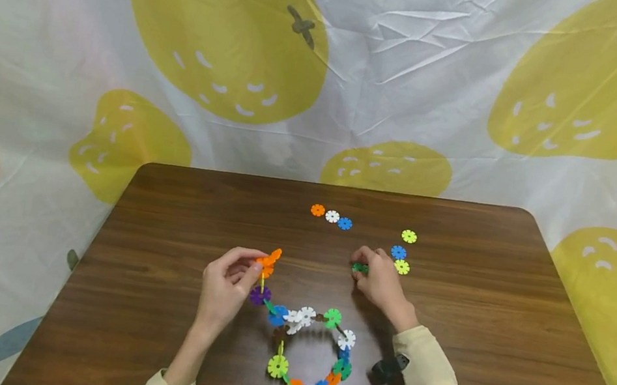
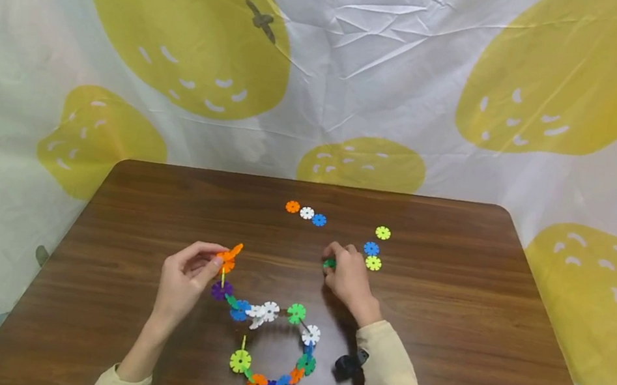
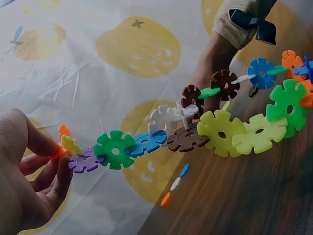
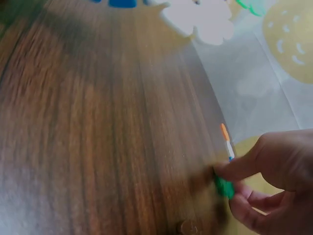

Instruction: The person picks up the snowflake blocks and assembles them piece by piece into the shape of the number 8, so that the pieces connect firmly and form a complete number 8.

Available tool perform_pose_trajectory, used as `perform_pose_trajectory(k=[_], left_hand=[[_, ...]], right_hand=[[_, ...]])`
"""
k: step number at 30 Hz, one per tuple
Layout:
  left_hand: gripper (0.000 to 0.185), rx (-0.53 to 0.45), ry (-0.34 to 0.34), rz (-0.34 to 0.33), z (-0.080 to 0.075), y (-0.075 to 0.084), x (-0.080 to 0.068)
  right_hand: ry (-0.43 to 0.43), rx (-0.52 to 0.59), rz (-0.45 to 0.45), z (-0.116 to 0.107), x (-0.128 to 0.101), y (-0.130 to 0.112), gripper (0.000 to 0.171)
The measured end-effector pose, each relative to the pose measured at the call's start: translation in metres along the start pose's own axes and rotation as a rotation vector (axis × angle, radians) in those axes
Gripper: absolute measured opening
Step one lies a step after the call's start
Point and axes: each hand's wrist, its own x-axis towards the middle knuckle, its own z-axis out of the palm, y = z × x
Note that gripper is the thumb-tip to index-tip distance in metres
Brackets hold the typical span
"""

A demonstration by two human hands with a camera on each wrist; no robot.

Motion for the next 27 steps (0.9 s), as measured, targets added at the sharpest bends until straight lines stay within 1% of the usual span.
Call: perform_pose_trajectory(k=[2, 4, 7, 10, 14, 18, 22, 27], left_hand=[[0.012, -0.005, -0.005, 0.001, 0.000, 0.000, 0.000], [0.012, -0.009, -0.010, 0.004, 0.001, 0.000, 0.000], [0.012, -0.004, -0.016, 0.007, 0.001, -0.001, 0.000], [0.012, -0.007, -0.019, 0.015, 0.001, -0.001, -0.001], [0.013, -0.011, -0.017, 0.022, 0.002, -0.001, -0.002], [0.013, -0.012, -0.021, 0.029, 0.004, -0.001, -0.002], [0.013, -0.019, -0.030, 0.030, 0.005, -0.001, -0.002], [0.013, -0.032, -0.040, 0.031, 0.005, 0.001, -0.002]], right_hand=[[-0.049, 0.058, 0.040, -0.002, 0.000, -0.001, 0.025], [-0.084, 0.113, 0.062, -0.004, -0.001, -0.002, 0.021], [-0.099, 0.201, 0.070, -0.005, -0.002, -0.005, 0.017], [-0.057, 0.316, 0.047, -0.008, -0.001, -0.014, 0.019], [0.042, 0.476, 0.003, -0.017, 0.002, -0.037, 0.023], [0.104, 0.549, -0.040, -0.026, 0.003, -0.059, 0.020], [0.116, 0.615, -0.086, -0.033, 0.000, -0.077, 0.017], [0.068, 0.718, -0.133, -0.041, -0.003, -0.096, 0.016]])
